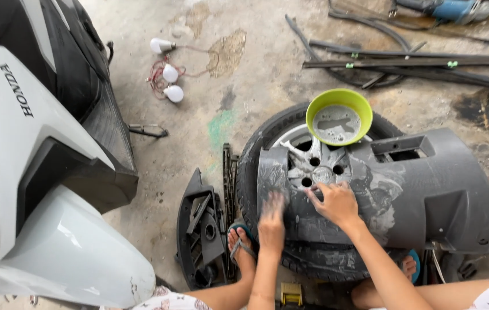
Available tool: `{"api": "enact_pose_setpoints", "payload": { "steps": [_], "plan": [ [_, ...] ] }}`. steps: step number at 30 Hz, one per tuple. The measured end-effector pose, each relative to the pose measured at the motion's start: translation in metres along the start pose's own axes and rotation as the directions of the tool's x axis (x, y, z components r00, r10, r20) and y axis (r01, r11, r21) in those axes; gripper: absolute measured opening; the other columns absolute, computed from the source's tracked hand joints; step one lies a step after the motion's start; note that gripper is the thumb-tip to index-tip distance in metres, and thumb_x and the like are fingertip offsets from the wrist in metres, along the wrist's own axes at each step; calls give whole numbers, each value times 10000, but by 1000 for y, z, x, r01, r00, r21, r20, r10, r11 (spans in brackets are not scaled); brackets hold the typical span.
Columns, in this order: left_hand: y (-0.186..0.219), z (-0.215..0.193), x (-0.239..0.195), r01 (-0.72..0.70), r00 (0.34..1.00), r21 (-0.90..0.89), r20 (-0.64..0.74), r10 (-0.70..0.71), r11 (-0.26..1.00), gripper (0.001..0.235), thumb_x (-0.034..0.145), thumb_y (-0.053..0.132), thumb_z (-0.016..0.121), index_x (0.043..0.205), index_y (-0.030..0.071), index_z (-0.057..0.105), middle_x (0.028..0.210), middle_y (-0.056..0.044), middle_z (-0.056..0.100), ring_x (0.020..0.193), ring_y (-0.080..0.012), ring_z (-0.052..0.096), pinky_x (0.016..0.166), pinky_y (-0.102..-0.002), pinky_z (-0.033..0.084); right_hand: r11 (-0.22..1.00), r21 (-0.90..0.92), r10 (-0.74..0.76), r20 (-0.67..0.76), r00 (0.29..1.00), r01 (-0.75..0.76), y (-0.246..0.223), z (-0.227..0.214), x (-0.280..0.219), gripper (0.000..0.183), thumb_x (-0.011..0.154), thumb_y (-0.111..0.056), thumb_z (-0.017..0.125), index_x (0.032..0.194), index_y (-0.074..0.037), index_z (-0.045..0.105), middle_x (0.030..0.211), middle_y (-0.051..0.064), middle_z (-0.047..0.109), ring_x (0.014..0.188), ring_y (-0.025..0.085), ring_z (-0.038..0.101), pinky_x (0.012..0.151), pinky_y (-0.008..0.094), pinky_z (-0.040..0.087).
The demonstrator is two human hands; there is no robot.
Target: The person sands a black plastic car part with sandpaper while it rests on a tire. They use both hands to rub the sandpaper over the surface, occasionally dipping it into a green bowl of soapy water to keep it wet.
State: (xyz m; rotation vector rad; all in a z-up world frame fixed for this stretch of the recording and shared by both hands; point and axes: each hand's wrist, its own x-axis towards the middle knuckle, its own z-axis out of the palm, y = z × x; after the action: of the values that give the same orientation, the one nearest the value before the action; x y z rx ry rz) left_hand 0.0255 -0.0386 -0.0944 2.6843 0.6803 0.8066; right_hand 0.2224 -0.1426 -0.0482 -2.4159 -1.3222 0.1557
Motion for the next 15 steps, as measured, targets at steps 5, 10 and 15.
{"api": "enact_pose_setpoints", "payload": {
  "steps": [5,10,15],
  "plan": [
    [31,22,2,106,989,-74,-95,-113,992,656,882,-271,535,1472,16,496,1528,-178,500,1443,-310,468,1241,-408,350,999,1,-36,-10,999,36,2,-1,-2,647,977,-641,342,1085,-140,737,851,110,773,823,357,734,1058,570,454],
    [8,10,12,-49,999,-65,-18,48,997,854,759,-384,467,1510,22,459,1585,-181,429,1504,-283,381,1280,-415,280,998,43,45,105,993,-50,-2,-6,4,745,978,-654,194,1128,-157,729,878,131,779,905,395,715,1038,540,466],
    [49,7,-1,71,986,-96,-143,-84,993,585,944,-245,557,1469,7,504,1525,-200,506,1423,-332,507,1245,-430,375,1000,6,15,71,997,-15,-1,-3,2,771,947,-698,189,1039,-151,724,636,95,715,729,328,709,1003,513,454]
  ]
}}
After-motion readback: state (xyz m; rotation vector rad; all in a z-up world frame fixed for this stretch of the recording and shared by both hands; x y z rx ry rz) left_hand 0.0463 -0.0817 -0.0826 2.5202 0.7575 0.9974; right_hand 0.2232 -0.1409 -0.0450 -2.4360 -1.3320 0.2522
